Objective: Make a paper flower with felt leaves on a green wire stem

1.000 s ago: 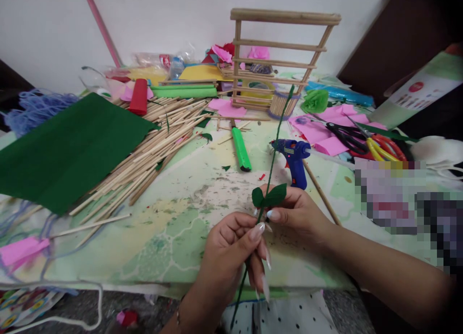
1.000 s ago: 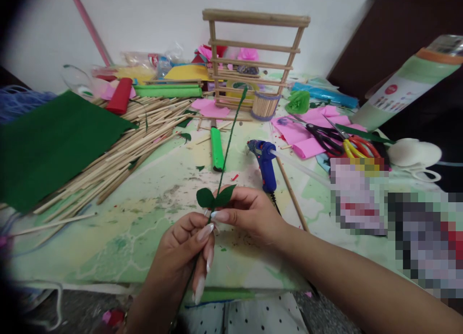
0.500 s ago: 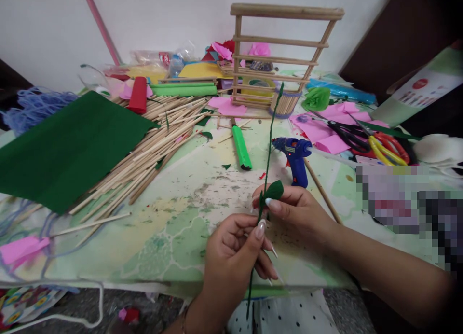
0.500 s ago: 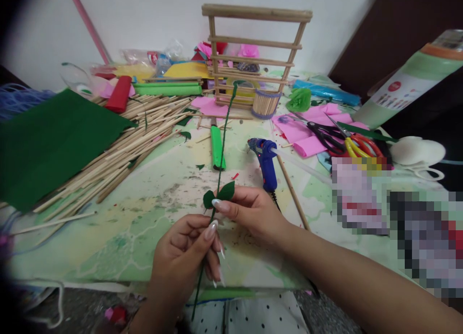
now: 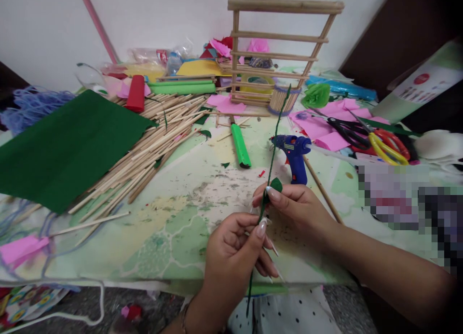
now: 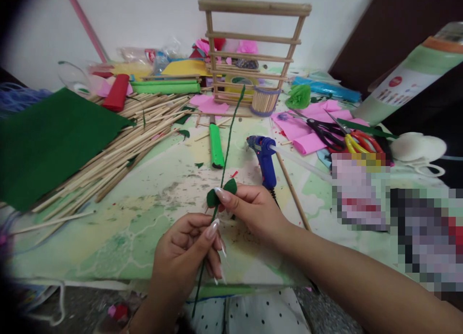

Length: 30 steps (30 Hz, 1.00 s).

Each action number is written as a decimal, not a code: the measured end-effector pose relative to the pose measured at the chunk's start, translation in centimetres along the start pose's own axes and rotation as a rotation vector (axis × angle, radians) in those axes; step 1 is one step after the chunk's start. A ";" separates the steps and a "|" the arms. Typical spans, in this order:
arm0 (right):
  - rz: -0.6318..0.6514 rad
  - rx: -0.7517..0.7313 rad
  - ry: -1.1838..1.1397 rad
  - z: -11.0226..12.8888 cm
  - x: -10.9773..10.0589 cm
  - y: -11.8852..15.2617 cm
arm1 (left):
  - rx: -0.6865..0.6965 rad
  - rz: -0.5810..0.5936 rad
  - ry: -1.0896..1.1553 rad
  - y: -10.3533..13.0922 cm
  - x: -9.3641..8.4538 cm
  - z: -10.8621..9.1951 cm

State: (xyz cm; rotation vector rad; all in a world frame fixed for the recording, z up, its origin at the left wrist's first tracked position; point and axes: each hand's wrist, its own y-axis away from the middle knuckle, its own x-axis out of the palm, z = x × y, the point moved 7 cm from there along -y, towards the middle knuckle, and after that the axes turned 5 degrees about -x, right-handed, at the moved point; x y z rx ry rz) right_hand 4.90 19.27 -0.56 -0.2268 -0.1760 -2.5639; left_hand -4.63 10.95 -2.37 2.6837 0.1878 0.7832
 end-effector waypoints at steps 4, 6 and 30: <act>0.040 -0.015 -0.026 0.2 0.3 0.1 | -0.029 0.033 0.060 -0.1 0.1 0.1; 0.050 -0.023 -0.033 0.3 0.4 0.0 | -0.036 0.055 0.085 -0.1 0.1 0.2; -0.013 -0.078 0.000 1.0 0.0 -0.1 | -0.106 0.103 0.088 -0.1 0.6 0.6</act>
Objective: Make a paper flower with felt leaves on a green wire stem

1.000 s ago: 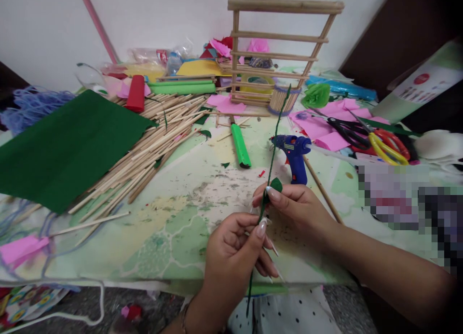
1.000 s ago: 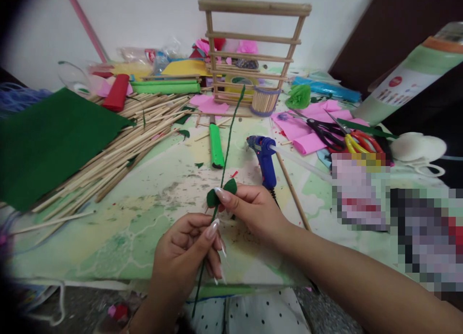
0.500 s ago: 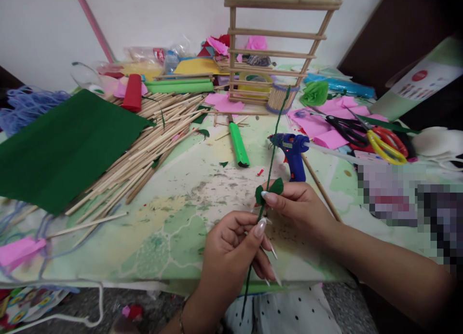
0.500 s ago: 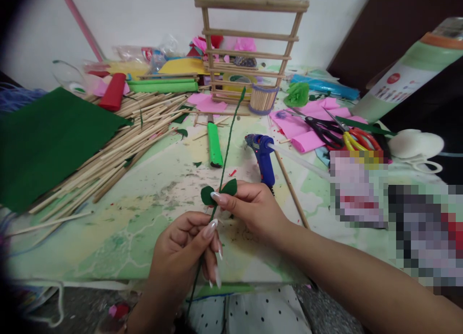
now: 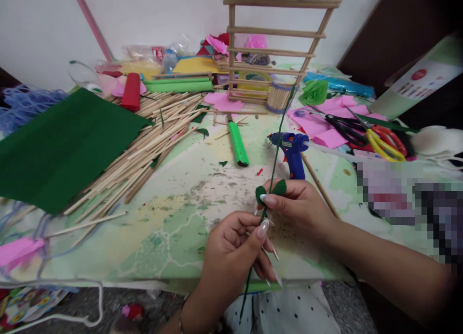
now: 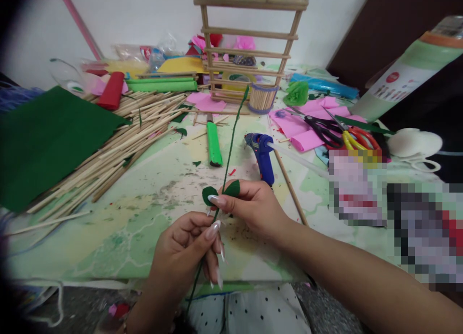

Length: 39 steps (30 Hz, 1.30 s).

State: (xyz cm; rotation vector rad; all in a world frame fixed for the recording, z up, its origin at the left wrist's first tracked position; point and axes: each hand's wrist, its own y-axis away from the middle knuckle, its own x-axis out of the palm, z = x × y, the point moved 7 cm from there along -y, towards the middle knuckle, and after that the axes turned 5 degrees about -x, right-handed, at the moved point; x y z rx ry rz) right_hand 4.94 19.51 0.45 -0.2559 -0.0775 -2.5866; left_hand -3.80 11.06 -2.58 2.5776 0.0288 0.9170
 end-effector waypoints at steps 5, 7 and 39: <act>0.000 -0.003 -0.014 -0.1 -0.1 0.0 | 0.013 -0.014 -0.001 0.3 -0.1 -0.1; 0.027 0.009 -0.033 -0.3 0.0 0.0 | 0.026 -0.005 0.003 0.3 -0.1 -0.1; -0.084 -0.597 0.412 4.8 -0.4 2.4 | 0.133 -0.069 0.053 0.4 -0.8 -1.1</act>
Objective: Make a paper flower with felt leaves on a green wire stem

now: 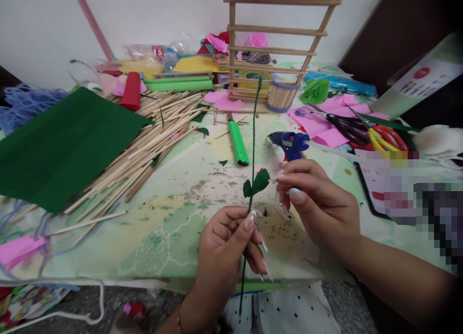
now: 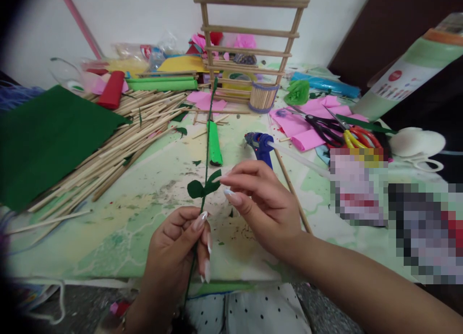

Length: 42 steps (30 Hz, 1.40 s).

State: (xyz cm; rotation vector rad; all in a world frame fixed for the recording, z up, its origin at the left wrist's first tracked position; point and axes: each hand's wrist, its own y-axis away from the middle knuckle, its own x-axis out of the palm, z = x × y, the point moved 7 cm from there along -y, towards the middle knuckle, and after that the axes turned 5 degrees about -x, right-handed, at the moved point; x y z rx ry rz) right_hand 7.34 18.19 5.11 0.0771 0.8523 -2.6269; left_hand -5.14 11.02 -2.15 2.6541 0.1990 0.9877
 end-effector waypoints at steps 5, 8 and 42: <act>0.060 -0.021 0.014 0.4 0.2 0.0 | 0.013 -0.042 -0.058 -0.1 -0.1 0.0; 0.034 0.043 -0.087 0.3 0.4 -0.1 | 0.024 -0.050 -0.082 0.0 -0.2 0.0; 0.319 0.471 -0.311 -1.3 1.7 0.1 | 0.145 -0.157 -0.079 0.2 -0.6 -0.9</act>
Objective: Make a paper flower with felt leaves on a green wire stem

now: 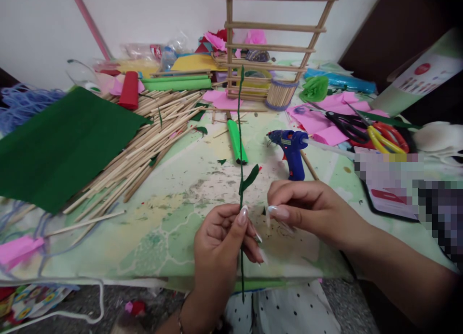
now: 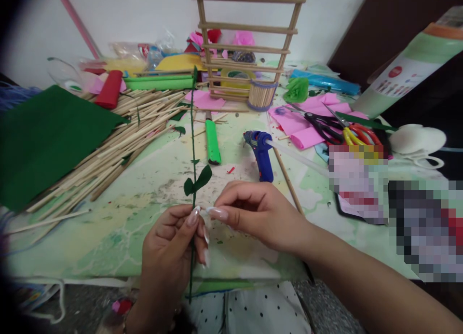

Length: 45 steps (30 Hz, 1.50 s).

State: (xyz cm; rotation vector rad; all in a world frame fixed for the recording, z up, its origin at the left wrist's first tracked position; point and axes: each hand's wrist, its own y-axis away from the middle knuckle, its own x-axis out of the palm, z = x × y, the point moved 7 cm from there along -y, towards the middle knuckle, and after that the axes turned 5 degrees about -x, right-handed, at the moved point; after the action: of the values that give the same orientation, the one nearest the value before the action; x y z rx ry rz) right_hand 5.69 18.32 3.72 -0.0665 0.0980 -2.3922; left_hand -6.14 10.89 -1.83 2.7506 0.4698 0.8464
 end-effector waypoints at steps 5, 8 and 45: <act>-0.144 -0.402 0.271 2.9 -0.6 0.9 | -0.015 0.016 -0.015 0.0 0.2 0.2; -0.132 -0.433 0.210 3.0 -0.6 1.0 | -0.013 0.021 -0.011 0.0 0.1 0.3; 0.144 -0.048 -0.583 1.3 0.2 0.3 | -0.002 0.026 -0.013 -0.2 0.1 0.4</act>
State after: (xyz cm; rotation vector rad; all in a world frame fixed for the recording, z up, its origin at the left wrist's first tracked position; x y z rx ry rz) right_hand 5.78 17.91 5.00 -0.7445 -0.1119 -2.1364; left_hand -5.93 11.04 -2.14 2.7645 0.4320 0.8336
